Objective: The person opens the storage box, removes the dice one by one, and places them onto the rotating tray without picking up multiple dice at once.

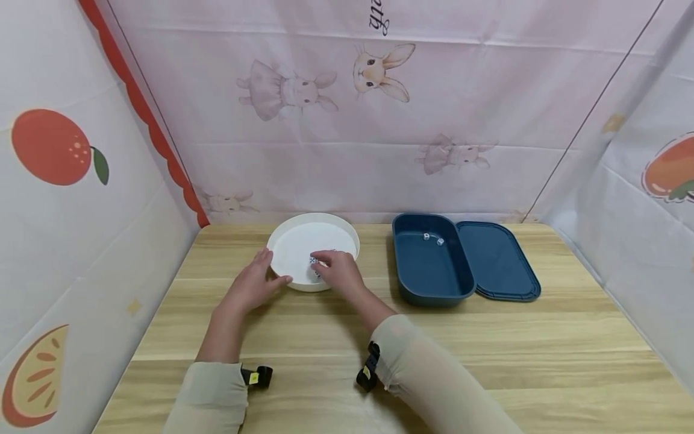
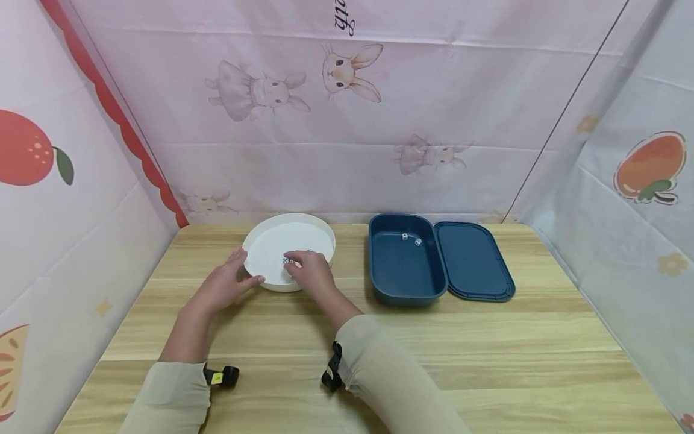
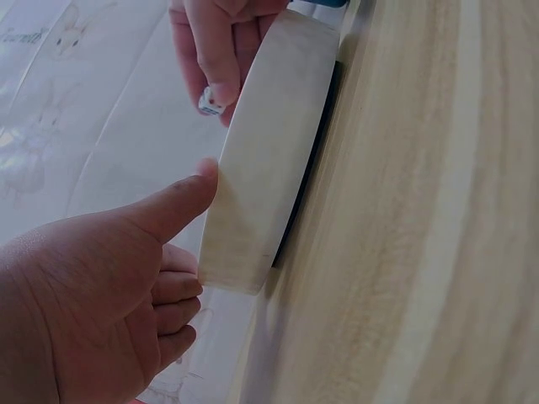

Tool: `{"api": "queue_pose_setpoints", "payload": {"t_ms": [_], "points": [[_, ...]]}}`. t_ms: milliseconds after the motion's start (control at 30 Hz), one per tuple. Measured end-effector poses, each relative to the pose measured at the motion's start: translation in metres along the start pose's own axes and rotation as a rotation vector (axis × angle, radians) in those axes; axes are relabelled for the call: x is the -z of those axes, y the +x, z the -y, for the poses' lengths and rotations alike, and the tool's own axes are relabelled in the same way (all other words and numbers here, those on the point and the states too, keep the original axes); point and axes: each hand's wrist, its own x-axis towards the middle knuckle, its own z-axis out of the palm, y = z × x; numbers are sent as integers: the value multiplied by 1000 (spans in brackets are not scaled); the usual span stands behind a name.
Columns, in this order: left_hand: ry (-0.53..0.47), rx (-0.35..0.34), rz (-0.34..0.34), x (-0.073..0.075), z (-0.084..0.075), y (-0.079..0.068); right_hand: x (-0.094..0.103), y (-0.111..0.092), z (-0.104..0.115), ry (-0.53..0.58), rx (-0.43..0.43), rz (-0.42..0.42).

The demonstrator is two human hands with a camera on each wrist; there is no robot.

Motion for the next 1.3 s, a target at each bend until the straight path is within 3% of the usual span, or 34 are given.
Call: {"api": "queue_pose_setpoints", "payload": {"t_ms": [433,1000,1300], "points": [[-5,5,1,-1,0,0,-5,-1,4,-317,54,94],[-2,13,-2,-2,-2,0,2,-4,1,-292,106,74],[-10,9,1,-2,0,1,35,-3,4,-237,42,53]]}}
